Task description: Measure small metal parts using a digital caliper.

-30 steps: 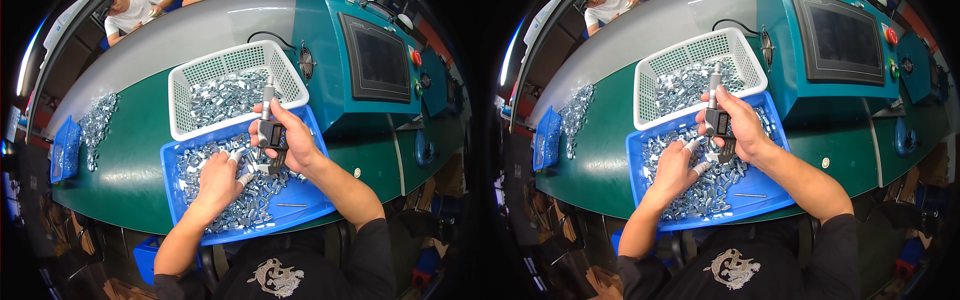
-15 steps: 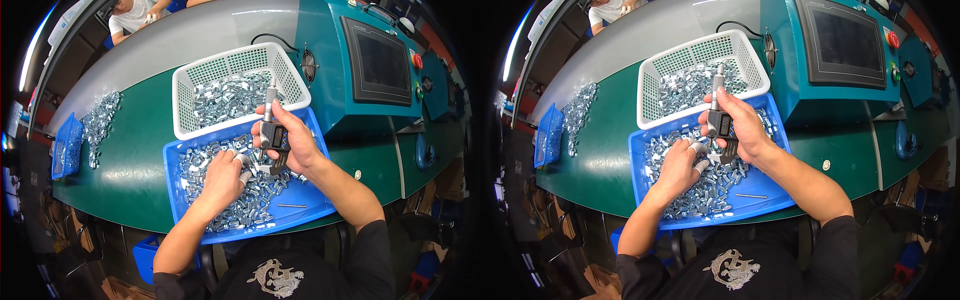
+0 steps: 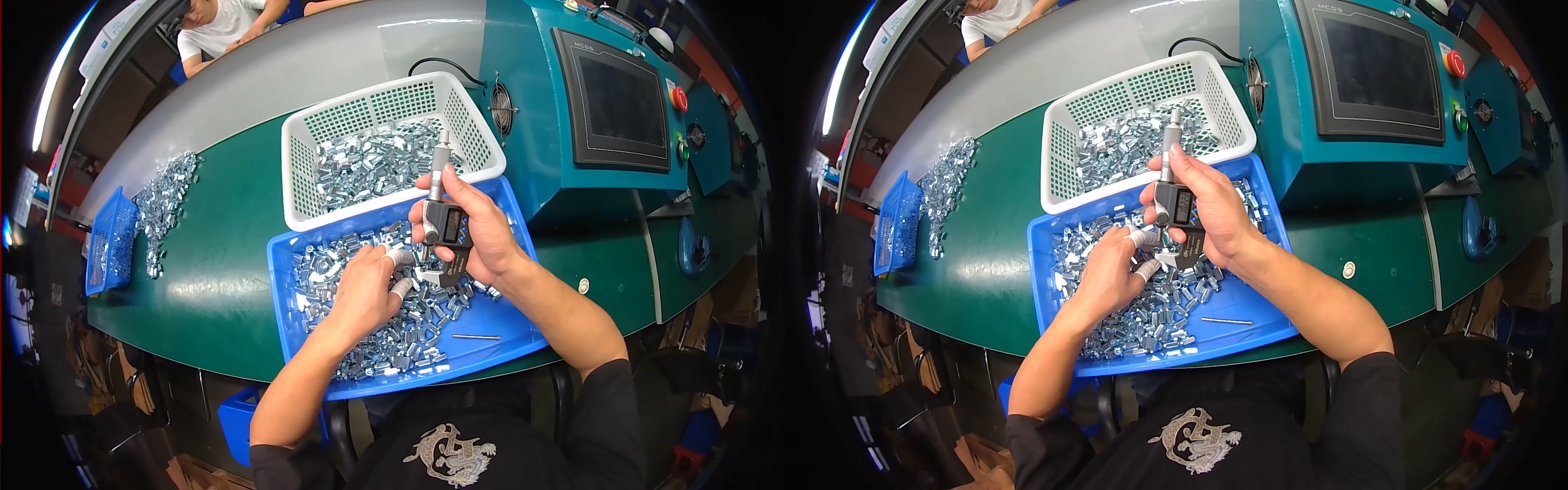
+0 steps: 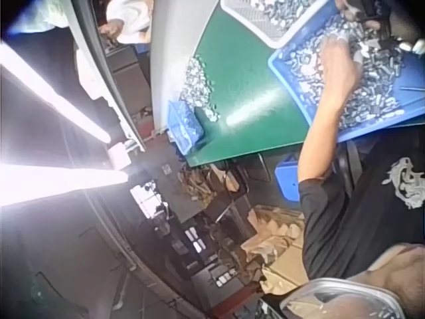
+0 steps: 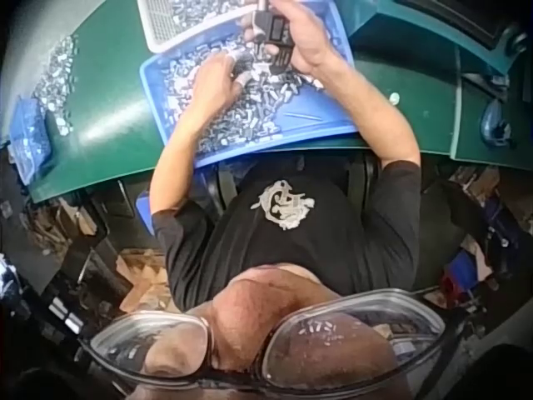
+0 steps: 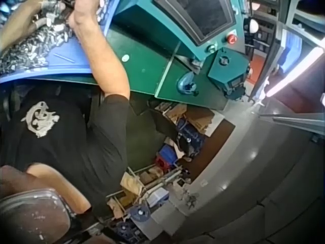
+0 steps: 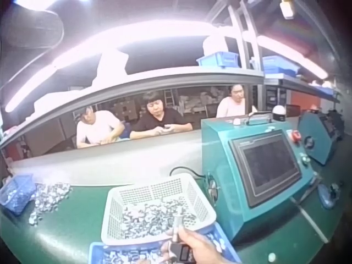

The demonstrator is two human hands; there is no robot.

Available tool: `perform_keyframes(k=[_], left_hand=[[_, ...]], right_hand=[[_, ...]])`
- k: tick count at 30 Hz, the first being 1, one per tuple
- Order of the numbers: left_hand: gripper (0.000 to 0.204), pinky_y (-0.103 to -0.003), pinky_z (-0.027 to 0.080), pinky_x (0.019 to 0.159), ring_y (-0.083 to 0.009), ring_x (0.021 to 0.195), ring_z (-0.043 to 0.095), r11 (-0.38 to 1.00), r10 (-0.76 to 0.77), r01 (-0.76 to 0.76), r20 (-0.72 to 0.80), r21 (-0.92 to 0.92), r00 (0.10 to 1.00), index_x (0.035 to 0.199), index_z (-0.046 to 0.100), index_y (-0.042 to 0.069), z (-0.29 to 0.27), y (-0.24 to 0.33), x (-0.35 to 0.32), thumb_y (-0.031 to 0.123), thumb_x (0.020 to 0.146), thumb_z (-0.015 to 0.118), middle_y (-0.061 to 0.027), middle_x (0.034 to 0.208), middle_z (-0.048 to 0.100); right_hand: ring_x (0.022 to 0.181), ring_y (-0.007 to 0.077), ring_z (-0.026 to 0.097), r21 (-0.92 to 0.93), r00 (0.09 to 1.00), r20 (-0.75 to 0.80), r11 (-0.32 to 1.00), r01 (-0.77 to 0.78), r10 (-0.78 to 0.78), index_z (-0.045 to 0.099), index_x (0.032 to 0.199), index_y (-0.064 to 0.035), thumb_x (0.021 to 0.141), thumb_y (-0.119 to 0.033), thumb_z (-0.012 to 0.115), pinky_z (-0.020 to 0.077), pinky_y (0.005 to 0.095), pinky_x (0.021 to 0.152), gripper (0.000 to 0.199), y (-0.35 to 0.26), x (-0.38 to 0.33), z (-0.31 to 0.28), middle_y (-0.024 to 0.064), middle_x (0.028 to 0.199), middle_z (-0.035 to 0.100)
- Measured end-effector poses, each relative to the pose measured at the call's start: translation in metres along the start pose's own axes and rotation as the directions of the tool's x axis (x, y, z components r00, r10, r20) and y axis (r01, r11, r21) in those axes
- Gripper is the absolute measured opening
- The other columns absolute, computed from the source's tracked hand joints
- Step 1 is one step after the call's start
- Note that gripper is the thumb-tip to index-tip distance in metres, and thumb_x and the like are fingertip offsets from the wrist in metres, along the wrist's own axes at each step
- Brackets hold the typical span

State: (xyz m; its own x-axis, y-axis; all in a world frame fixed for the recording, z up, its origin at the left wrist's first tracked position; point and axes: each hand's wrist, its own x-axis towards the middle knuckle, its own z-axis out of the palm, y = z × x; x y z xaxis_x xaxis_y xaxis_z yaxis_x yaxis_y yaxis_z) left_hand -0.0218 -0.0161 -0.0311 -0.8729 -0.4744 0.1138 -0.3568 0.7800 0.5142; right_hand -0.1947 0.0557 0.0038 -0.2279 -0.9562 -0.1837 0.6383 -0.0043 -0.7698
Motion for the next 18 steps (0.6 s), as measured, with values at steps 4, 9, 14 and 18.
perform_keyframes(k=[4, 9, 14, 18], left_hand=[[0.024, -0.043, 0.043, 0.074, -0.0319, 0.081, 0.052, 1.0, -0.016, 0.016, -0.002, -0.016, 1.0, 0.093, 0.065, 0.002, 0.005, -0.006, -0.002, 0.004, 0.069, 0.067, -0.0132, 0.079, 0.055], [0.023, -0.043, 0.043, 0.074, -0.0335, 0.082, 0.051, 1.0, 0.0, 0.0, -0.002, 0.013, 1.0, 0.093, 0.065, 0.001, 0.004, -0.004, -0.003, 0.005, 0.071, 0.068, -0.0141, 0.079, 0.056], [0.017, -0.034, 0.048, 0.073, -0.0215, 0.082, 0.06, 0.905, -0.165, 0.149, -0.007, -0.399, 0.986, 0.093, 0.061, 0.001, -0.006, 0.005, 0.001, 0.008, 0.079, 0.068, -0.0089, 0.086, 0.061], [0.01, -0.026, 0.052, 0.075, -0.0108, 0.083, 0.062, 0.348, -0.308, 0.255, 0.146, -0.902, 0.94, 0.094, 0.059, 0.001, -0.007, 0.007, -0.001, 0.005, 0.086, 0.063, -0.004, 0.093, 0.064]], right_hand=[[0.068, 0.0154, 0.064, -0.002, 1.0, -0.004, 1.0, -0.004, 0.004, 0.048, 0.115, -0.0034, 0.096, -0.045, 0.041, 0.0427, 0.0209, 0.039, 0.046, 0.001, 0.0, 0.0, 0.0101, 0.083, 0.062], [0.068, 0.0154, 0.064, -0.005, 1.0, -0.009, 1.0, -0.007, 0.007, 0.049, 0.115, -0.004, 0.097, -0.045, 0.041, 0.0427, 0.0208, 0.039, 0.045, 0.001, 0.0, 0.001, 0.0101, 0.084, 0.062], [0.069, 0.0154, 0.064, 0.005, 1.0, -0.014, 1.0, -0.006, 0.006, 0.049, 0.115, -0.0042, 0.096, -0.045, 0.041, 0.0427, 0.0209, 0.039, 0.045, 0.001, 0.0, -0.002, 0.0102, 0.084, 0.062], [0.069, 0.0153, 0.064, -0.007, 1.0, -0.012, 1.0, 0.0, 0.0, 0.049, 0.115, -0.004, 0.097, -0.045, 0.041, 0.0427, 0.0211, 0.039, 0.046, 0.002, 0.001, -0.001, 0.0102, 0.084, 0.062]])
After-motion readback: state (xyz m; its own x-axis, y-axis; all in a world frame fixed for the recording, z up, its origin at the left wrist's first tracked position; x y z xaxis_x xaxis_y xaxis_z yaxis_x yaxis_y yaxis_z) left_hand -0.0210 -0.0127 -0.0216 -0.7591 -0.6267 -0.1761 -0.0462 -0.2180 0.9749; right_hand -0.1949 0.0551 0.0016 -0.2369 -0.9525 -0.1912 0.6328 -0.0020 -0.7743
